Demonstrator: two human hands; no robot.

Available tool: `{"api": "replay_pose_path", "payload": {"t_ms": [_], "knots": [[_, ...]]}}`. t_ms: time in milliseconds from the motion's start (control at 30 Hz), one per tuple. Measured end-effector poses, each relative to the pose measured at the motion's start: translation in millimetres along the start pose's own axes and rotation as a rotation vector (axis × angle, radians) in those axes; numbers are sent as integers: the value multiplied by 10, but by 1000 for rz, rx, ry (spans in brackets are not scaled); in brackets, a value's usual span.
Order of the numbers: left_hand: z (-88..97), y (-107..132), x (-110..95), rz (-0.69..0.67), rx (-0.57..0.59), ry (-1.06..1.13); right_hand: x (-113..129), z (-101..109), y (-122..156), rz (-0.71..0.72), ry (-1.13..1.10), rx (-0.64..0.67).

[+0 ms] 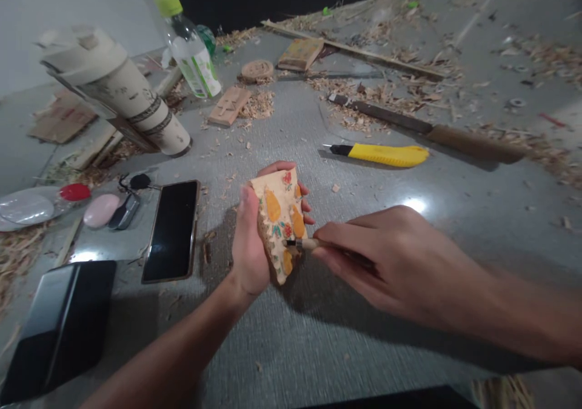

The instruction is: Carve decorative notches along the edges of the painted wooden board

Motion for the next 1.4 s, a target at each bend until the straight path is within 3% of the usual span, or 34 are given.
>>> {"api": "replay_pose_path", "payload": {"t_ms": [700,867,1133,1233,1400], "knots": [[-69,30,34,19,27,38,-15,12,-29,-11,42,4],[-75,18,-42,-72,17,2,-116,-68,-63,-147,-209,132],[-61,-15,-79,-107,24,-35,-290,-412,-32,-466,-636,392],[-37,-15,-68,-92,-4,-27,-277,-358,-26,-437,-586,329],[-43,-14,-41,-51,-6,-4,-68,-28,-23,-100,-83,19]]}}
Point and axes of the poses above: each hand's wrist, its own y-axis away from the middle knuckle, its own z-axis out of the back of the hand, x = y × z, the point moved 10 cm from there along -y, towards the middle knuckle, and after that the axes turned 12 degrees about -z, right-handed, at the moved point
